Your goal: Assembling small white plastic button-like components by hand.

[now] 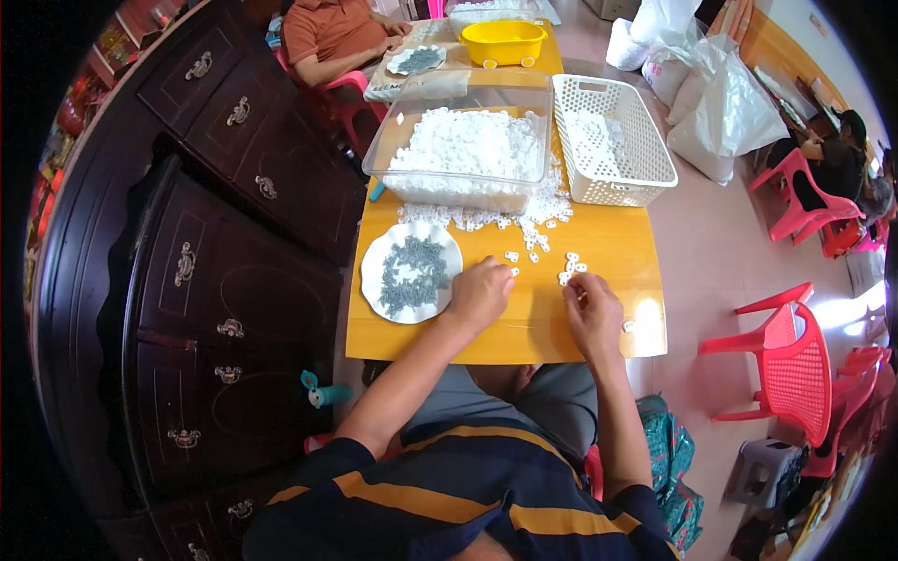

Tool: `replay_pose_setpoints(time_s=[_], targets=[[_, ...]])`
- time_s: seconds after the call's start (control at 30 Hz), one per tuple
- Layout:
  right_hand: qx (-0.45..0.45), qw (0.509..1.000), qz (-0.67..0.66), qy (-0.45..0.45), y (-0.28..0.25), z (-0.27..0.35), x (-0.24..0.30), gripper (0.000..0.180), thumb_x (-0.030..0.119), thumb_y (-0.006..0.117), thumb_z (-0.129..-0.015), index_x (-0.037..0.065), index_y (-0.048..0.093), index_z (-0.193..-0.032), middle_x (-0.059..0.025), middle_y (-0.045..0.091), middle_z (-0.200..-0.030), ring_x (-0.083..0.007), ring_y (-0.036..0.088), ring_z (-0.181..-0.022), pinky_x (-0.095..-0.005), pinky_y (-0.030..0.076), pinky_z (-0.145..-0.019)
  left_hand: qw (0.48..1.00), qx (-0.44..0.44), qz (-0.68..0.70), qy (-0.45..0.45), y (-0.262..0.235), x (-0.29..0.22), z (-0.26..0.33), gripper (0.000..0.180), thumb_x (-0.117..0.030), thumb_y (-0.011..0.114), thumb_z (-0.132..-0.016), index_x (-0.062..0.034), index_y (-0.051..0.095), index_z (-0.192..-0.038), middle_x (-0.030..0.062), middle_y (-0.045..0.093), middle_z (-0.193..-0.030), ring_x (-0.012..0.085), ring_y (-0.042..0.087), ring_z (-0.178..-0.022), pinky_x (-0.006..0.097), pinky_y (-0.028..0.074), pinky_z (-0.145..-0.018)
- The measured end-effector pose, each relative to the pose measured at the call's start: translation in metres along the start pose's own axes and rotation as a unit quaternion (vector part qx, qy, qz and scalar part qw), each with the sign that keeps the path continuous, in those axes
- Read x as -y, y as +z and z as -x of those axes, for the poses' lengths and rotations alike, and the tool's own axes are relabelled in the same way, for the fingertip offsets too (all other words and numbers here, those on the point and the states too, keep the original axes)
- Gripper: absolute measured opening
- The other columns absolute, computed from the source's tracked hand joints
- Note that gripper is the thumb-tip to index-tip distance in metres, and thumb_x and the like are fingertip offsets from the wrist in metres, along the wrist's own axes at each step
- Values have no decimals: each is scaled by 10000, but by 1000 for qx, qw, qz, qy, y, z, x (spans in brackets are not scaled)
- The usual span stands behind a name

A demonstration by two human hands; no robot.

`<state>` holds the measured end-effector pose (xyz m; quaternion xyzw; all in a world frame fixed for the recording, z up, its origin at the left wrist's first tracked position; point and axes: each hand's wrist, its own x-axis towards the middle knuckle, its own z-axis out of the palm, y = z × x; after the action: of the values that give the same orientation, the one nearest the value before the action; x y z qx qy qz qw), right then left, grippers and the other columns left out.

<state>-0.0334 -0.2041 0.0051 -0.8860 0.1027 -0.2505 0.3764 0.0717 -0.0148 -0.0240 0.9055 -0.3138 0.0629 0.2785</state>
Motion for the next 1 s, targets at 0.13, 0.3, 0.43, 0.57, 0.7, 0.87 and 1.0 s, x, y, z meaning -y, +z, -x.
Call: replay_pose_setpoints(time_s=[0.13,0.3,0.43,0.57,0.7,0.87,1.0], targets=[[27,997,44,-52,30,-25,-3,57,126,683,-867,85,658,-899,-130,679,-857,-340,679,-740,-430,541,-649,1000,1,-17,2,0,-1,-4,86,-155,700,-857,-77,686,-824,99,648,-852,330,662,-792,450,538,-699],[98,983,146,-46,54,-53,-16,128,207,669,-874,92,693,-926,-119,689,-904,-332,688,-807,-443,552,-717,996,30,-73,43,8,-7,-14,76,-136,693,-823,-61,684,-821,123,653,-850,337,676,-773,469,547,-688],[102,982,143,-67,75,-63,-17,106,188,673,-861,89,667,-900,-135,661,-911,-352,685,-808,-471,555,-695,992,40,-104,54,18,7,-19,93,-143,681,-808,-51,679,-821,146,651,-845,344,682,-756,482,553,-681],[115,975,181,-57,84,-63,-25,145,225,684,-849,84,682,-885,-146,678,-888,-354,688,-801,-465,558,-707,987,87,-125,55,14,-5,-24,136,-166,671,-795,-36,672,-833,169,670,-863,360,693,-766,487,567,-689],[112,977,173,-46,86,-61,-27,159,241,695,-835,83,685,-843,-156,683,-856,-360,685,-784,-469,553,-710,987,101,-105,67,10,-10,-17,164,-147,634,-795,-2,644,-871,205,682,-866,383,696,-775,500,574,-702],[115,977,168,-63,82,-54,-24,167,234,672,-849,75,641,-887,-166,686,-843,-376,681,-784,-490,547,-704,994,50,-59,78,-21,-33,9,129,-122,598,-839,0,569,-872,212,667,-827,406,677,-766,517,554,-676],[90,985,138,-56,73,-50,-19,161,221,668,-860,72,622,-897,-177,698,-859,-390,682,-768,-495,542,-685,996,39,59,46,-29,-37,39,108,-89,577,-901,-18,501,-872,207,628,-768,418,649,-753,513,509,-645]])
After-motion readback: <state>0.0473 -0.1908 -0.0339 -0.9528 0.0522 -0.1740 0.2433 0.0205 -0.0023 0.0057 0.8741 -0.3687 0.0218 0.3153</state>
